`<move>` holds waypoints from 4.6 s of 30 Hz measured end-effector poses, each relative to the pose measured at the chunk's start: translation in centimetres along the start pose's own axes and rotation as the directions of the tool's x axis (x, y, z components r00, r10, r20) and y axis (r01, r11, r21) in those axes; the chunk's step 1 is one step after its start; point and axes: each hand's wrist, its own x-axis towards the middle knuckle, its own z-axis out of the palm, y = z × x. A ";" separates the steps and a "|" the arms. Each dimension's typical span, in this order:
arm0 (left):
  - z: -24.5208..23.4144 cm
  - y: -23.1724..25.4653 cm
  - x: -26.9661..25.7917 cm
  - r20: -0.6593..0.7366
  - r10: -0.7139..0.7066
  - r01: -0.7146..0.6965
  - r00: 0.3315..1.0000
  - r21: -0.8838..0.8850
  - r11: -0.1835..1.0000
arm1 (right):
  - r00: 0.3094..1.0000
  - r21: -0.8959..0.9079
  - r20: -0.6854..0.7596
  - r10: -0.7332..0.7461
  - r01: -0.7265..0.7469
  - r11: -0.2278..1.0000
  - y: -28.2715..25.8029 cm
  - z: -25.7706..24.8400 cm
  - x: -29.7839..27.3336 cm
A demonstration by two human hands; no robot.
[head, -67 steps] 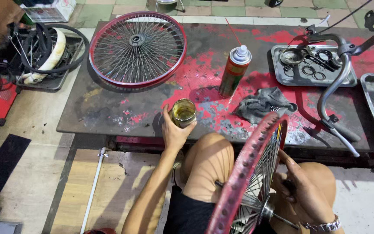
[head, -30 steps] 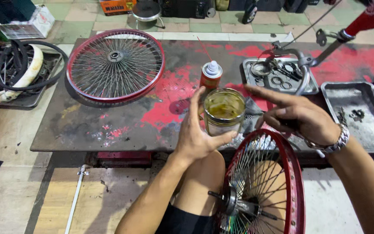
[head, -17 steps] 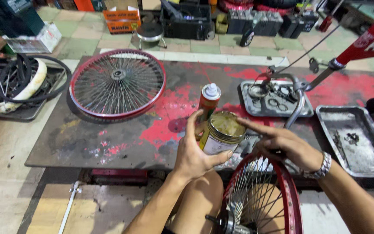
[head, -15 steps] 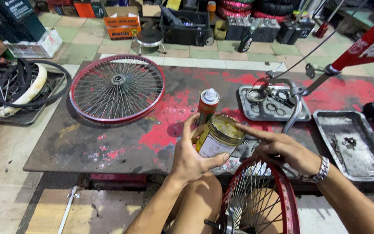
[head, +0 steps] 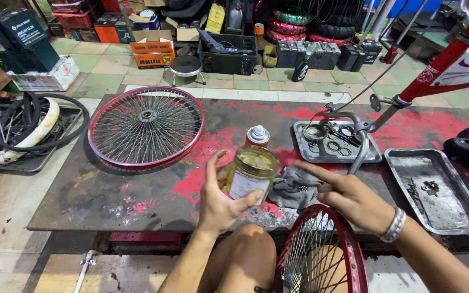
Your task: The person applies grease to a bicycle wheel hub, places ball bearings into the greased hub by hand, sprays lubricant on components, and inserts a metal axle through the center.
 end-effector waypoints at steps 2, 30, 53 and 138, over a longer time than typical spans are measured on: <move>0.7 0.5 -0.2 0.005 0.065 -0.065 0.998 0.131 0.989 | 0.988 -0.419 -0.115 0.104 -0.143 0.897 -2.4 0.9 -0.2; -5.9 -13.0 0.0 -0.352 0.103 0.005 0.930 0.292 0.956 | 0.694 0.069 -0.718 -0.047 0.138 0.988 -1.5 4.4 -6.6; 2.8 5.5 -20.2 0.233 -0.262 0.101 0.936 0.537 0.837 | 0.453 0.599 -0.759 0.467 0.204 0.775 1.3 18.0 -16.7; 1.3 -14.7 -27.1 0.259 -0.632 0.367 0.730 -0.929 0.043 | 0.890 0.088 -0.443 0.106 -0.075 0.993 3.0 20.1 -10.3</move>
